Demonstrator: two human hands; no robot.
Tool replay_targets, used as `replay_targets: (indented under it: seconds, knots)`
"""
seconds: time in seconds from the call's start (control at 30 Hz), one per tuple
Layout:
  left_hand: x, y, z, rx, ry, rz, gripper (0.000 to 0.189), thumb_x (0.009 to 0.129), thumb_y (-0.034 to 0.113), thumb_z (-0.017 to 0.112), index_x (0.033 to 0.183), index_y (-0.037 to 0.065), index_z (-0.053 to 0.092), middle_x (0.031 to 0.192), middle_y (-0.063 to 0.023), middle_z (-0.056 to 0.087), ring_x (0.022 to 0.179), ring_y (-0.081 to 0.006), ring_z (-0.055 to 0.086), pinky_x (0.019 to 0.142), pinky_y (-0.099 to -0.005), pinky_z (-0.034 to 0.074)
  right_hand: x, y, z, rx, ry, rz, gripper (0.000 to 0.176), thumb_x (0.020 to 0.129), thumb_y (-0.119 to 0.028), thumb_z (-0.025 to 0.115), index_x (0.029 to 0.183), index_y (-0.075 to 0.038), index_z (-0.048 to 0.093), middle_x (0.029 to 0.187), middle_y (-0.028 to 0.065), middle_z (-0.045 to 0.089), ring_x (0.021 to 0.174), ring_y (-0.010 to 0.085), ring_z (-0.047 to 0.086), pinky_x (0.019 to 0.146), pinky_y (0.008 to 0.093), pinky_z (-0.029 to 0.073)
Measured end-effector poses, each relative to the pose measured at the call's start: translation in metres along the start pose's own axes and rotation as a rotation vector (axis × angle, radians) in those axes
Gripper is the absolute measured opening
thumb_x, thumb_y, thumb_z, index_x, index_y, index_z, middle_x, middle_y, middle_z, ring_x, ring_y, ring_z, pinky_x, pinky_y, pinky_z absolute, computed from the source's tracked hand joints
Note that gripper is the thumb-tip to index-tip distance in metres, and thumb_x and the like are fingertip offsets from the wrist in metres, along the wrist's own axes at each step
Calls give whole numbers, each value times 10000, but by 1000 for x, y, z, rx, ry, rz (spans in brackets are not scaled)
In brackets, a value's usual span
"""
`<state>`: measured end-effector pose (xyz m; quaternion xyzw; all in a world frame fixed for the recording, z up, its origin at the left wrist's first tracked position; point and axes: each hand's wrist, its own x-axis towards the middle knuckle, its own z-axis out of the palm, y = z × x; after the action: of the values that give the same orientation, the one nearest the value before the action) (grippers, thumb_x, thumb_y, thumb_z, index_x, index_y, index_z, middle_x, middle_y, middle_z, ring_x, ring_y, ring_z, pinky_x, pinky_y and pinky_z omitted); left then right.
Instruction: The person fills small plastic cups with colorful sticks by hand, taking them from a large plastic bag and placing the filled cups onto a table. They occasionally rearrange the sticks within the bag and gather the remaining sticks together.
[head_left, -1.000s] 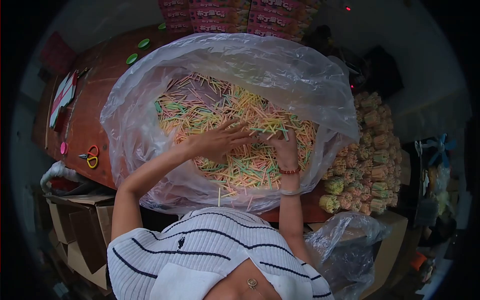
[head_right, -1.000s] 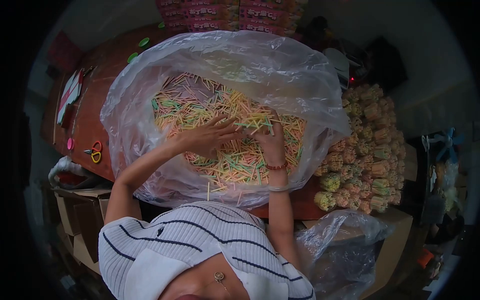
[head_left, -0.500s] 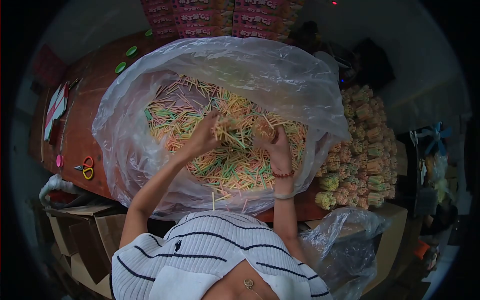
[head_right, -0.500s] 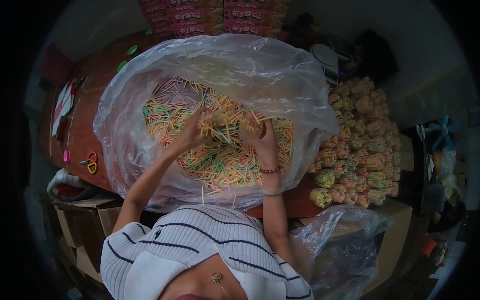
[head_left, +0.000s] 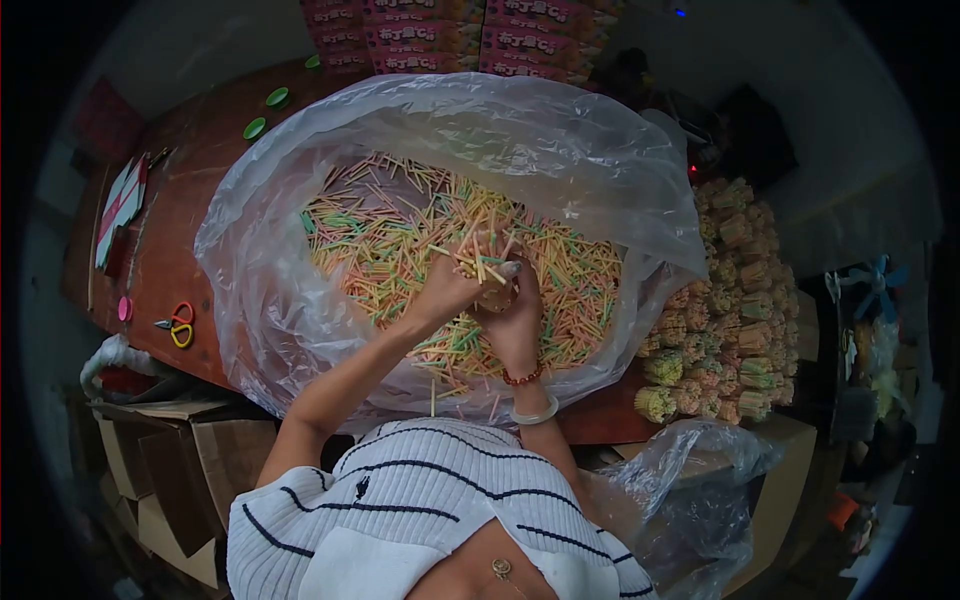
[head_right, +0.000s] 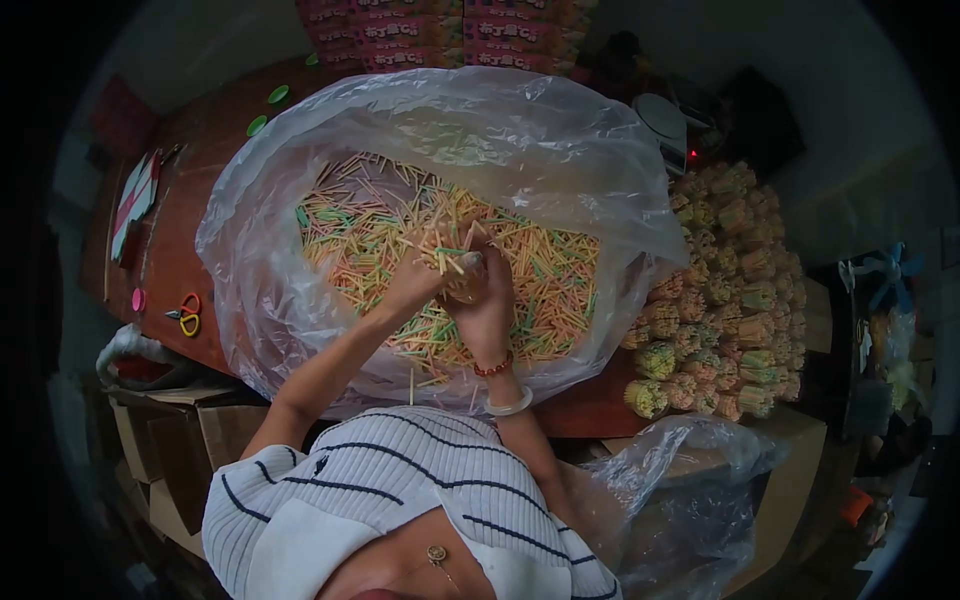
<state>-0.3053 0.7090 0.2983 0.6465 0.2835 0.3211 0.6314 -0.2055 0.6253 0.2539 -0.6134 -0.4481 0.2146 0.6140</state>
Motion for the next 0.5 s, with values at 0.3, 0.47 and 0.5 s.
replay_targets:
  seconds: [0.3, 0.47, 0.5]
  knots:
    - [0, -1, -16, -105, -187, 74, 714, 917, 433, 716, 1469, 62, 457, 1428, -128, 561, 1325, -242, 529, 1084, -394, 447, -4, -5, -6, 110, -56, 148, 663, 720, 1, 834, 1321, -28, 556, 1218, 125, 635, 1093, 245, 668, 909, 361, 544]
    - [4, 25, -74, 1, -165, -31, 844, 909, 448, 709, 1577, 136, 297, 1552, -166, 440, 1441, -317, 427, 1188, -516, 336, 18, -20, -32, 374, -95, 200, 620, 799, 52, 795, 1351, -28, 524, 1183, 94, 664, 1076, 201, 680, 916, 318, 549]
    - [1, 24, -90, -2, -154, -27, 844, 909, 448, 709, 1577, 136, 297, 1552, -166, 440, 1441, -317, 427, 1188, -516, 336, 20, -22, -39, 372, -107, 197, 620, 799, 52, 795, 1351, -28, 524, 1183, 94, 664, 1076, 201, 680, 916, 318, 549]
